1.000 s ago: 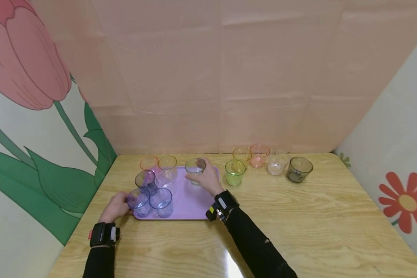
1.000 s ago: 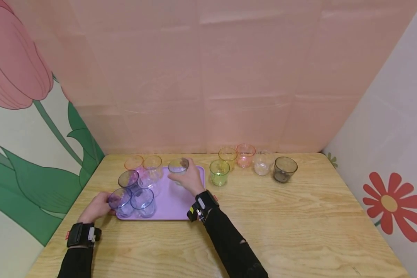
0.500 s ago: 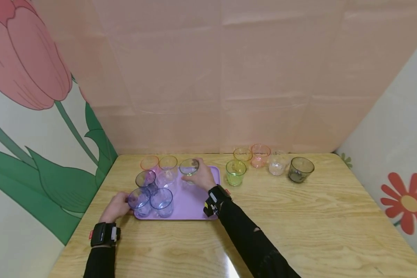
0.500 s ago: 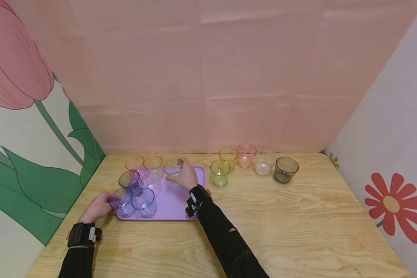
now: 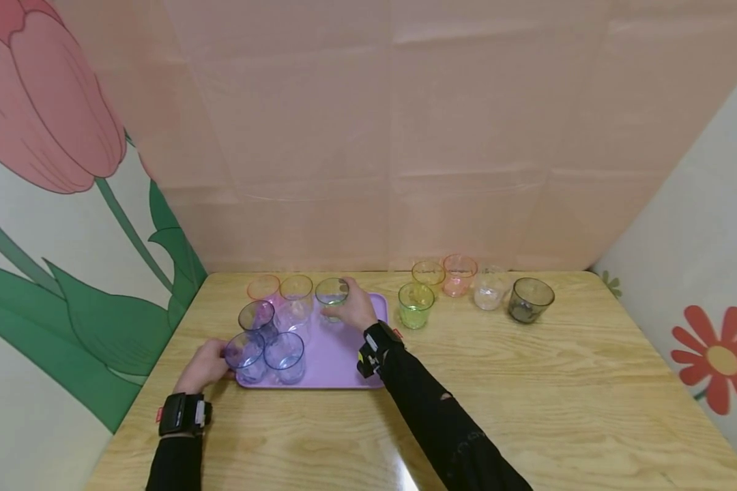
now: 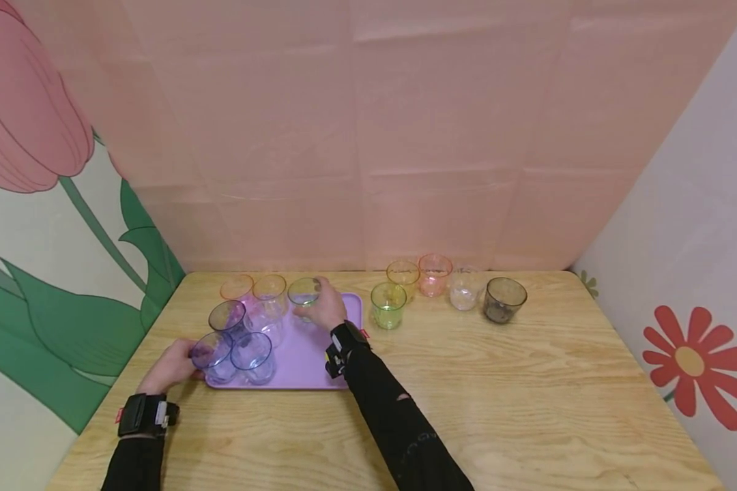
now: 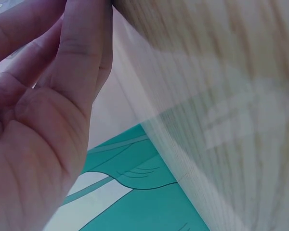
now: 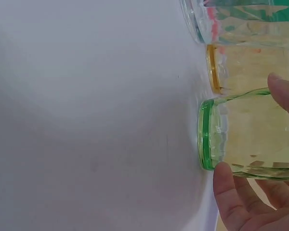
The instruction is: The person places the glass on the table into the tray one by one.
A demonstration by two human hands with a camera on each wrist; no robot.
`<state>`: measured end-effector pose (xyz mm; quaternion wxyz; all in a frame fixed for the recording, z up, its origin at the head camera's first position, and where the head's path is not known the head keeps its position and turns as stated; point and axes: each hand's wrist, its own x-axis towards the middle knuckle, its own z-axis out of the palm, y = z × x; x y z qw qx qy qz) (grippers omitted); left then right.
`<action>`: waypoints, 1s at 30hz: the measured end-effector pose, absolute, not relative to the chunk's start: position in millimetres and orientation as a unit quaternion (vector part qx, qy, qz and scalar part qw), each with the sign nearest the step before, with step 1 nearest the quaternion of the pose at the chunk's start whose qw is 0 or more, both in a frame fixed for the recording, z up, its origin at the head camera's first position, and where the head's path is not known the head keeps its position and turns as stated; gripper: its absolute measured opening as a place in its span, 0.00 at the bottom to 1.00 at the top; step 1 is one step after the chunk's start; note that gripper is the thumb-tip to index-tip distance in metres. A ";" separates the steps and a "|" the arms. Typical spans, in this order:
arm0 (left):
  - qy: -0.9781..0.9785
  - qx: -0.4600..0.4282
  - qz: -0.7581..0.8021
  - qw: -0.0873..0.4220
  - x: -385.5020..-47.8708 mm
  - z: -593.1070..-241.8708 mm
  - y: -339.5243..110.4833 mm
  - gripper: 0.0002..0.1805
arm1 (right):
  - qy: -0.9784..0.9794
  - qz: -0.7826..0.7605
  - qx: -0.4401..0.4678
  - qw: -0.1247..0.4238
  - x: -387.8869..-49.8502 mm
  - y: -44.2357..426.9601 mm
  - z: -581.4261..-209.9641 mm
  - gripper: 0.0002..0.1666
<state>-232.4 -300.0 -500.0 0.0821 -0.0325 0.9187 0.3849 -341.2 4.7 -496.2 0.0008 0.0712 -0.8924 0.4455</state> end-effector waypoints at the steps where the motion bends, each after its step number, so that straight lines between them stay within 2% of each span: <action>1: 0.919 -0.036 0.383 0.084 -232.8 -499.7 -299.9 0.07 | -0.893 0.445 0.071 0.002 -341.9 4.2 -495.8 0.54; 10: 0.920 -0.040 0.381 0.088 -234.9 -501.6 -299.5 0.06 | -0.898 0.434 0.072 0.015 -350.0 1.5 -496.5 0.54; 17: 0.918 -0.042 0.384 0.091 -236.5 -500.3 -299.8 0.09 | -0.893 0.447 0.049 0.000 -351.3 0.4 -493.8 0.54; 30: 0.919 -0.041 0.381 0.088 -235.3 -502.7 -301.1 0.08 | -0.894 0.444 0.060 -0.008 -349.5 -0.9 -496.0 0.58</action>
